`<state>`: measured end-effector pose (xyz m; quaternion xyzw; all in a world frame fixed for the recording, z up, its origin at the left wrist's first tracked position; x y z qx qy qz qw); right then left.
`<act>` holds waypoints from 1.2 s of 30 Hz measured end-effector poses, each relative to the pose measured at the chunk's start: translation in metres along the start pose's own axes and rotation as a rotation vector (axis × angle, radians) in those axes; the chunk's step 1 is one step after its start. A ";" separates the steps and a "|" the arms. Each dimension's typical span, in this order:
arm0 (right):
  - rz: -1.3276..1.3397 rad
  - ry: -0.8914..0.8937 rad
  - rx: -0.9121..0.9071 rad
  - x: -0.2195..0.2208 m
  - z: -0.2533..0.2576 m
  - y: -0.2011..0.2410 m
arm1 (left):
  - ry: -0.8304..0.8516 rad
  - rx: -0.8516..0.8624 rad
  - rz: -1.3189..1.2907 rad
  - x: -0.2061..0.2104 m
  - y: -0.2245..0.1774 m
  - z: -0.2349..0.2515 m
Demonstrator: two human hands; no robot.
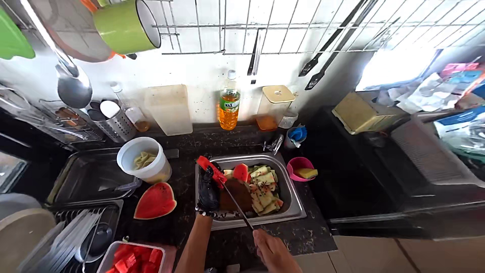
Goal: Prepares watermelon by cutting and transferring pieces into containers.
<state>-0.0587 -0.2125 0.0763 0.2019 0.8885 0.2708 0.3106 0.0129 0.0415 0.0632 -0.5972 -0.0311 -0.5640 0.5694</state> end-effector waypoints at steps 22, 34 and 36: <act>0.410 -0.215 -0.071 -0.034 0.053 -0.079 | 0.117 -0.591 -0.619 0.056 0.053 -0.007; 0.327 -0.164 0.368 -0.031 0.088 -0.177 | -0.121 -0.685 -0.119 0.012 0.174 -0.050; 0.292 -0.125 0.361 -0.035 0.079 -0.168 | -0.142 -0.719 -0.045 0.002 0.185 -0.065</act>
Point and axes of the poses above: each hand's wrist, its own z-axis towards the middle knuckle, its own x-axis out of the palm, y = z × x, the point moved 6 cm from there along z, towards the middle knuckle, and after that the axes turned 14 degrees about x, right-handed, at the moved point
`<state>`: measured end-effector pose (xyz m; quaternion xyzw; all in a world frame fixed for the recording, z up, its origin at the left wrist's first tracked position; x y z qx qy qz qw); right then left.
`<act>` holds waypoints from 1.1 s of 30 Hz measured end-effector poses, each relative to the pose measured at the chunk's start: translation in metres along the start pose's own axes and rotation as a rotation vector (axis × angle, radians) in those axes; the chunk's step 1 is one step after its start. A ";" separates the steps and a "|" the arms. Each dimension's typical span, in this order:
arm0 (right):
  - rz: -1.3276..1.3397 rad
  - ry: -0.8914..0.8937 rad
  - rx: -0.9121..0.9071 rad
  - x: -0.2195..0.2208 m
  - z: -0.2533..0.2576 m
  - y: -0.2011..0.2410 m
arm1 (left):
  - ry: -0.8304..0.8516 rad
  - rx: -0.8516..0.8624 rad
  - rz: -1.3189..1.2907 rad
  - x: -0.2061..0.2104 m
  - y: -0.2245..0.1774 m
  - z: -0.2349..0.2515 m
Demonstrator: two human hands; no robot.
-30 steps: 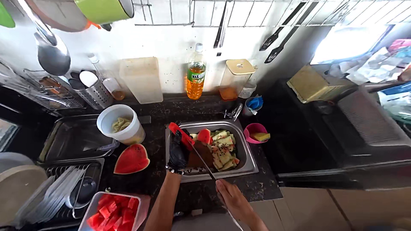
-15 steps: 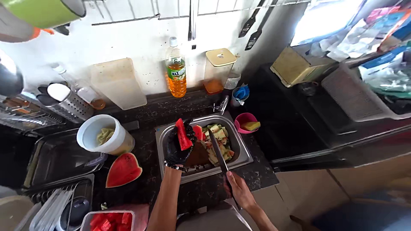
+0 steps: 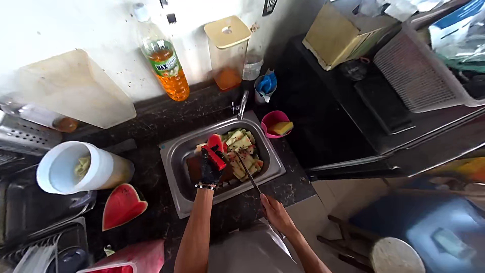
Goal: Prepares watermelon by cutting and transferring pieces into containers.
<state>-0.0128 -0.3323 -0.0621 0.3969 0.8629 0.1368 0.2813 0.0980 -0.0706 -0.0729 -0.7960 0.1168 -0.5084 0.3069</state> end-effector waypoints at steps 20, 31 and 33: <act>-0.149 -0.023 -0.097 -0.007 -0.003 0.073 | 0.010 0.845 1.083 -0.019 0.042 -0.031; -0.107 0.214 -0.095 -0.030 0.017 0.069 | 0.087 0.363 0.667 0.024 0.044 -0.001; -0.120 0.212 -0.092 -0.032 0.019 0.070 | 0.044 0.345 0.684 0.019 0.048 0.004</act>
Point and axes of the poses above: each hand's wrist, its own z-axis towards the middle knuckle, its own x-axis out of the palm, y = z × x, the point moved 6 cm from there along z, towards the middle knuckle, and after that the axes turned 14 degrees about x, right-handed, at the moved point
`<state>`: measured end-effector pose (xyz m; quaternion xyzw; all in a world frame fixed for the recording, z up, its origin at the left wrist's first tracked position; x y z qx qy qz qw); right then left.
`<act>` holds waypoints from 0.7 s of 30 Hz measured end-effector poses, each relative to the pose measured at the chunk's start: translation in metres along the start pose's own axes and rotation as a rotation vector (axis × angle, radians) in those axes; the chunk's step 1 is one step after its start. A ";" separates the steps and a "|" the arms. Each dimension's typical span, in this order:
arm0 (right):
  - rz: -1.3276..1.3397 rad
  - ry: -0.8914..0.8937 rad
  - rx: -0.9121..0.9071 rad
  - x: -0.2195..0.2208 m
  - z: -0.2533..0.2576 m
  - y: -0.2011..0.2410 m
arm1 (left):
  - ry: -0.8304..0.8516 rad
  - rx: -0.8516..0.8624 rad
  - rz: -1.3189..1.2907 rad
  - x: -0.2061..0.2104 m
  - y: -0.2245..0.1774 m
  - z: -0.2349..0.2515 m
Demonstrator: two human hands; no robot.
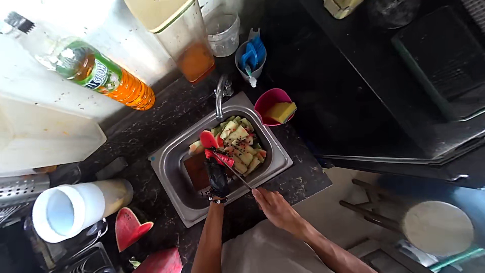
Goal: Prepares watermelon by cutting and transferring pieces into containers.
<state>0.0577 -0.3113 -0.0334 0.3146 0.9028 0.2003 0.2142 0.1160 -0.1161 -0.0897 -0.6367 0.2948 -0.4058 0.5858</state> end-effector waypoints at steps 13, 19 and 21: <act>-0.005 -0.019 0.046 -0.021 -0.011 0.004 | -0.095 -0.047 -0.121 -0.025 -0.015 0.013; -0.061 -0.020 0.012 -0.011 -0.001 -0.002 | -0.264 -0.100 -0.119 -0.035 -0.038 0.018; -0.039 -0.091 0.072 -0.011 0.000 -0.005 | -0.309 -0.087 -0.010 -0.042 -0.046 0.017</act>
Point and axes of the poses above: each hand's wrist, its own z-axis towards the middle knuckle, its own x-axis out of the palm, y = z × x, the point moved 6 cm from there along z, towards the middle knuckle, and after that the axes turned 14 degrees about x, right-handed, at the moved point
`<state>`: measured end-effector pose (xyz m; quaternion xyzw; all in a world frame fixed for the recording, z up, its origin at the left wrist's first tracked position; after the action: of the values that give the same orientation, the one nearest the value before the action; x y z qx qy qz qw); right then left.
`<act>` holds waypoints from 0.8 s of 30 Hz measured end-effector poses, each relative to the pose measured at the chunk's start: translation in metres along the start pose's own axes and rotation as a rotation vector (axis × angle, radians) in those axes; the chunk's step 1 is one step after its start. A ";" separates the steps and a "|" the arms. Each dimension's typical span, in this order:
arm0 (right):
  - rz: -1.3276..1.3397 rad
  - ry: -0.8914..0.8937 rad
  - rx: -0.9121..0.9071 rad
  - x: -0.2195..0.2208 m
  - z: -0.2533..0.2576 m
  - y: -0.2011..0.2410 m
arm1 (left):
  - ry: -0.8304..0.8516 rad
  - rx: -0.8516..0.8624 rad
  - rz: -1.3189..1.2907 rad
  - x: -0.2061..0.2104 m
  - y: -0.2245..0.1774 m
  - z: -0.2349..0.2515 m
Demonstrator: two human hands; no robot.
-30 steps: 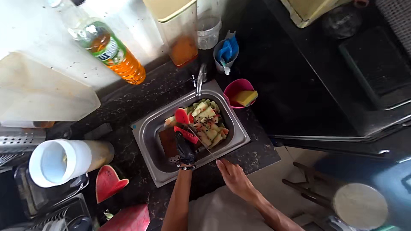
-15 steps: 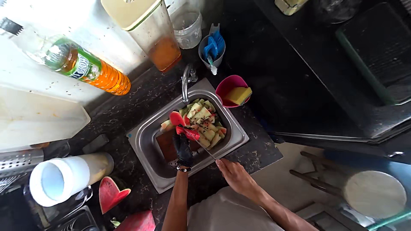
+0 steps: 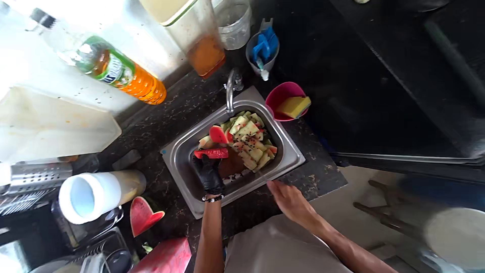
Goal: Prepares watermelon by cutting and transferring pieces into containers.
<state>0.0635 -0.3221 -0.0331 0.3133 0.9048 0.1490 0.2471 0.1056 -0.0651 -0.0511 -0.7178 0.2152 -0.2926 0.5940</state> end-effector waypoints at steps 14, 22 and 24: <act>0.166 0.217 0.112 0.016 0.010 -0.002 | -0.003 0.097 0.261 0.033 -0.071 -0.031; 0.398 0.641 -0.027 0.027 -0.001 0.023 | 0.282 0.284 -0.066 -0.028 -0.002 -0.003; 0.538 0.733 0.083 0.027 0.004 0.014 | 0.283 0.328 -0.117 -0.027 -0.013 -0.007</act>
<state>0.0544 -0.2936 -0.0404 0.4734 0.8241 0.2725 -0.1497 0.0811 -0.0499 -0.0421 -0.5747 0.2038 -0.4554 0.6487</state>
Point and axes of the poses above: each hand's wrist, its own z-axis towards the middle knuckle, its own x-axis out of the palm, y = z × x, the point moved 6 cm from there along z, towards the middle knuckle, and after that the axes turned 14 degrees about x, right-handed, at the moved point
